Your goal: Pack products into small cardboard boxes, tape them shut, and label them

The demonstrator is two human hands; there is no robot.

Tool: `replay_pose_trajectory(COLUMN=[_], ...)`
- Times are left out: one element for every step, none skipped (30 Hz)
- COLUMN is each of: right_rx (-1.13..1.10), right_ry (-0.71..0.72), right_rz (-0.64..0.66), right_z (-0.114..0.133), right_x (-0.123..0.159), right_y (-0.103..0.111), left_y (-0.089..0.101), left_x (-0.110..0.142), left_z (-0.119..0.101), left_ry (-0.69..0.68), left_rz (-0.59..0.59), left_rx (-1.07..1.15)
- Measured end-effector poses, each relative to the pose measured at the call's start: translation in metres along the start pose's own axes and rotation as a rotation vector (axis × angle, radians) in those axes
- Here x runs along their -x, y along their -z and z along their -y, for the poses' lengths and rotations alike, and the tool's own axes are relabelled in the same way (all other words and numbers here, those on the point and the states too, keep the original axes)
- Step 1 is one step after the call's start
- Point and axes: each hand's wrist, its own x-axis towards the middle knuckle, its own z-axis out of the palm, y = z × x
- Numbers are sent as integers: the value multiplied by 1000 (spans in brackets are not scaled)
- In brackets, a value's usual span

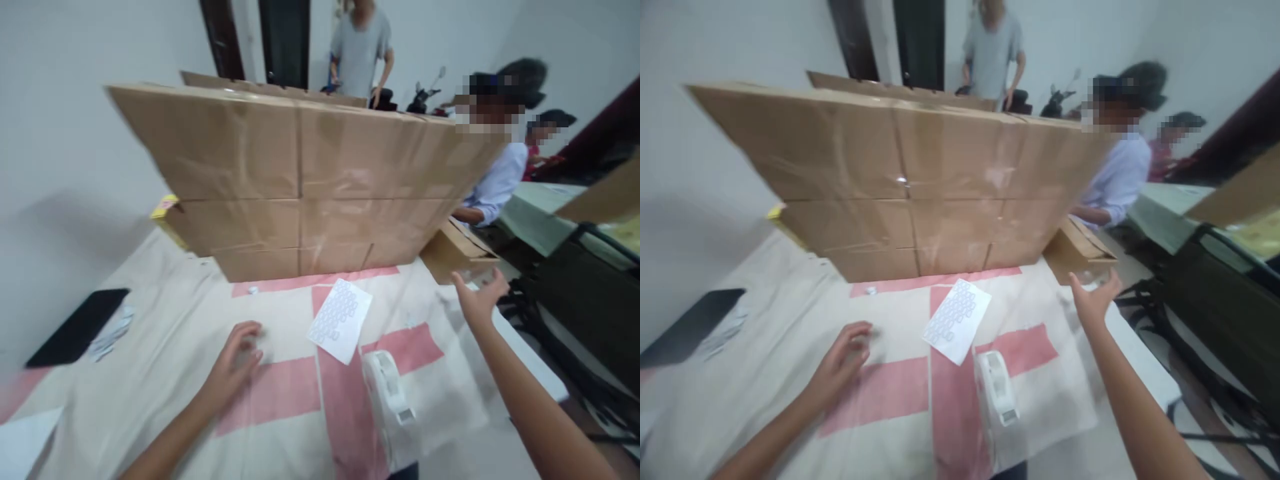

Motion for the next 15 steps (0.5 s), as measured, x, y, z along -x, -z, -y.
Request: replay_pose_trajectory(right_rx=[-50,-103,-153,-198,-256,-308,-352,-407,-486,-577,-658,-706,-728,-728,-711], right_ry=[68,145,233,336,438,546,650,744,835,920,988,1027,1028,985,937], right_rz=[26,65,116,168,220,288,357,437,524,631,741,854,953,1020,1069], right_z=[21,48,80,117,158,200,244,288,331,372,411,446,479,510,537], right_x=[2,5,10,17,27,40,57,77,99,123,148,172,193,212,227], right_y=[0,-2,-6,-12,-18,-26,-35,-44,-53,-62,-70,-79,-88,-98,-108], left_y=[13,28,44,61,79,95,111,124,136,144,151,155,158,159,160], left_x=[-12,-26,-42,-60,-78,-97,-116,-134,-152,-168,-183,-195,-206,-214,-221], left_z=[4,9,17,26,37,48,59,70,80,89,97,105,112,118,125], left_ry=[23,43,65,88,101,114,130,144,152,154,149,134,111,87,62], left_rz=[-97,-211,-331,-456,-551,-630,-703,-763,-806,-833,-845,-847,-842,-835,-831], left_rx=[84,150,199,237,248,255,265,277,293,313,335,359,387,417,447])
